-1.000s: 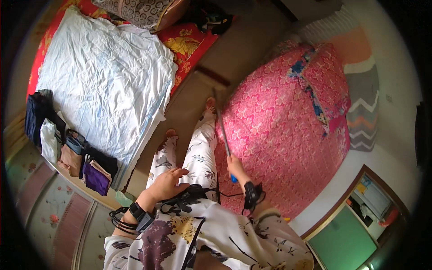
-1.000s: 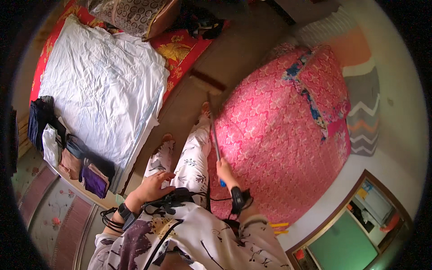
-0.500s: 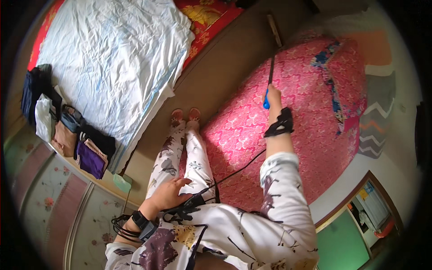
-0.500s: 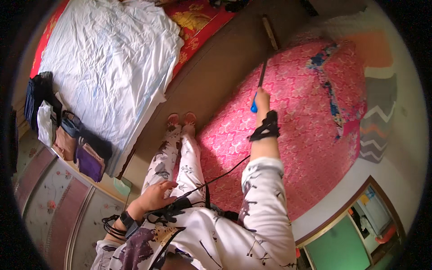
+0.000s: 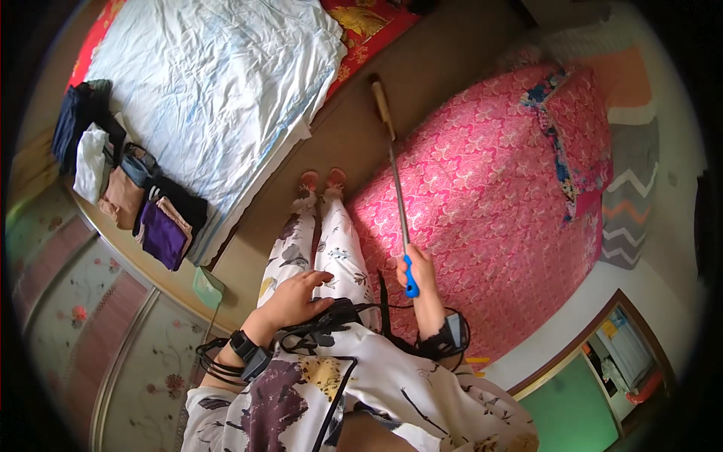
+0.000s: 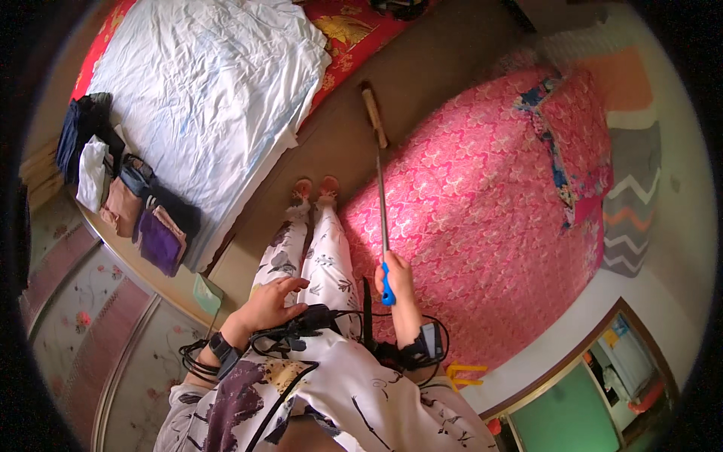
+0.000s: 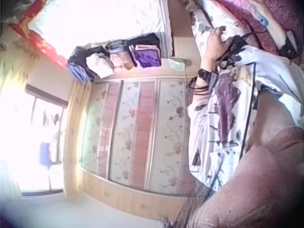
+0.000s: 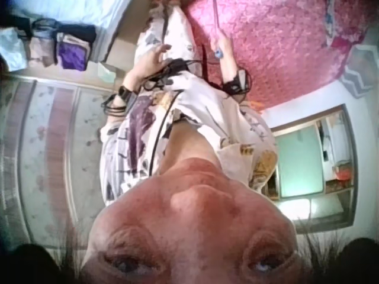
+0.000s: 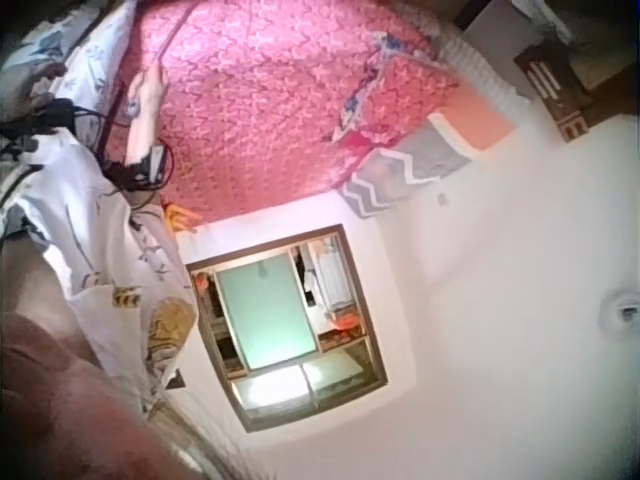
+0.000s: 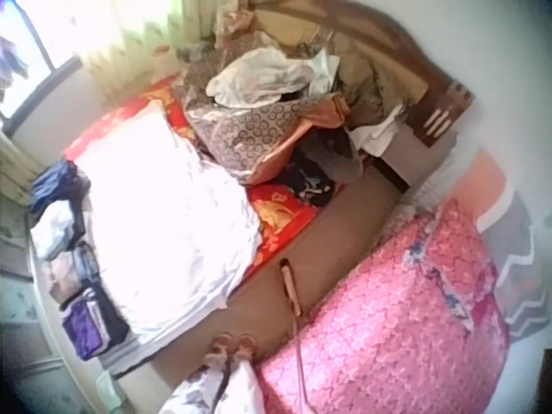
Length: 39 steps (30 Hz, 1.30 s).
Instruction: The person is sweeping the floor of a bedroom and a dining area using a broom and a dustpan.
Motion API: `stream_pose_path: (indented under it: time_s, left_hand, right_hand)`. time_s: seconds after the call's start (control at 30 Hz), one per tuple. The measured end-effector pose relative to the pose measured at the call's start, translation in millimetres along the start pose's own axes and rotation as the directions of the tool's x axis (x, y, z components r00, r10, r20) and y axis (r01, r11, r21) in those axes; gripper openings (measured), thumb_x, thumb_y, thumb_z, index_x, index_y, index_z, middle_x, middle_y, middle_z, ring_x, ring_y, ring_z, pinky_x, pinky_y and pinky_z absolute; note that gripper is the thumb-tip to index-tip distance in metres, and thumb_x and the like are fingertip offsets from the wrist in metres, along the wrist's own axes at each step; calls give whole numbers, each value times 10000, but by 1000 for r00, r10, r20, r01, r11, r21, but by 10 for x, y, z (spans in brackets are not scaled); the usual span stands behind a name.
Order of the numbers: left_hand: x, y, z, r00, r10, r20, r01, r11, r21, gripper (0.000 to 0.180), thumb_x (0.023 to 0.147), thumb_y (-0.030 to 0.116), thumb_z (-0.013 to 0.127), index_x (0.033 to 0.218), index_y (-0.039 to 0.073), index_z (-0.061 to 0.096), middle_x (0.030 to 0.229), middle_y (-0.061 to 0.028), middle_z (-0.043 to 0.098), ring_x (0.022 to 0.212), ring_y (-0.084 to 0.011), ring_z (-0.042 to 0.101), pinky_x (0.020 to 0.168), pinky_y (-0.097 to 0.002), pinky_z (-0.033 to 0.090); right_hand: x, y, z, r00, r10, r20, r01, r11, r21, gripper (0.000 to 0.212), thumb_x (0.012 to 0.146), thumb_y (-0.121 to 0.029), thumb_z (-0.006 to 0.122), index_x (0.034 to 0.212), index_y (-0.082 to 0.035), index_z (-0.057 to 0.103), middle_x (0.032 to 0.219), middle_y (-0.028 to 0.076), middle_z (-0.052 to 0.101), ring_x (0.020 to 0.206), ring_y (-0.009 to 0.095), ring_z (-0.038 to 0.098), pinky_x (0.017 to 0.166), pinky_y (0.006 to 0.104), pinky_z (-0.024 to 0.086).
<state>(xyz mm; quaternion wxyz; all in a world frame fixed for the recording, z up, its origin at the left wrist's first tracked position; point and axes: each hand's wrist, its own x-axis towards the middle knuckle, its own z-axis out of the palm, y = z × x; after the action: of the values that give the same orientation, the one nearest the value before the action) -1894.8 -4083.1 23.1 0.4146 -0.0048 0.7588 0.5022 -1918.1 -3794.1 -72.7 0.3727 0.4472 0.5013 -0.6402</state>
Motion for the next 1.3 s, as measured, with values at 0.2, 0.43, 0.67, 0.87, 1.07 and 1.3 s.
stream_pose_path:
  time_s: [0.2, 0.43, 0.67, 0.87, 1.07, 1.3]
  left_hand:
    - [-407, -261, 130, 997, -76, -33, 76, 997, -5, 385, 760, 246, 639, 1074, 46, 542, 972, -141, 586, 912, -283, 571, 790, -366, 460]
    - [-943, -741, 147, 990, -123, -63, 123, 992, -9, 361, 759, 213, 641, 1071, 60, 544, 949, -128, 591, 898, -276, 576, 766, -354, 468]
    - [-1687, -1432, -35, 995, 33, -92, -27, 997, 69, 365, 752, 195, 638, 1068, 44, 537, 969, -141, 582, 904, -294, 567, 783, -353, 460]
    - [-2423, -1900, -59, 997, 19, -77, -17, 1000, 26, 387, 744, 206, 646, 1077, 44, 536, 990, -134, 579, 910, -279, 571, 788, -351, 460]
    - [-2769, -2203, 204, 996, 73, -43, -74, 997, -14, 395, 741, 144, 657, 1100, 42, 527, 1034, -122, 573, 928, -245, 574, 749, -320, 477]
    - [-3081, -2615, 521, 980, -166, -112, 153, 981, -118, 394, 747, 182, 656, 1094, 47, 527, 1017, -123, 584, 938, -255, 573, 765, -347, 471]
  right_hand:
    - [1238, -481, 205, 898, -435, -69, 368, 828, -423, 293, 918, -283, 387, 818, -26, 485, 464, 74, 462, 322, 184, 436, 318, 323, 352]
    - [1977, -128, 513, 909, -381, -167, 211, 769, -604, 339, 872, -273, 393, 837, 39, 522, 604, 207, 562, 480, 334, 586, 430, 418, 466]
    - [593, 2163, 677, 954, -274, -121, 82, 628, -773, 332, 887, -250, 387, 946, 65, 476, 636, 229, 575, 407, 337, 562, 420, 429, 487]
    - [-479, 3309, 747, 982, -188, -20, 126, 727, -675, 257, 890, -270, 442, 839, -24, 496, 575, 141, 541, 392, 234, 529, 378, 360, 415]
    - [-525, 3033, 806, 932, -344, -114, 218, 784, -581, 257, 912, -266, 436, 812, -39, 508, 509, 60, 503, 369, 173, 481, 349, 328, 375]
    - [1017, 1932, 1007, 874, -396, -281, 228, 846, -483, 349, 887, -276, 409, 706, 3, 516, 508, 118, 509, 391, 234, 520, 344, 367, 396]
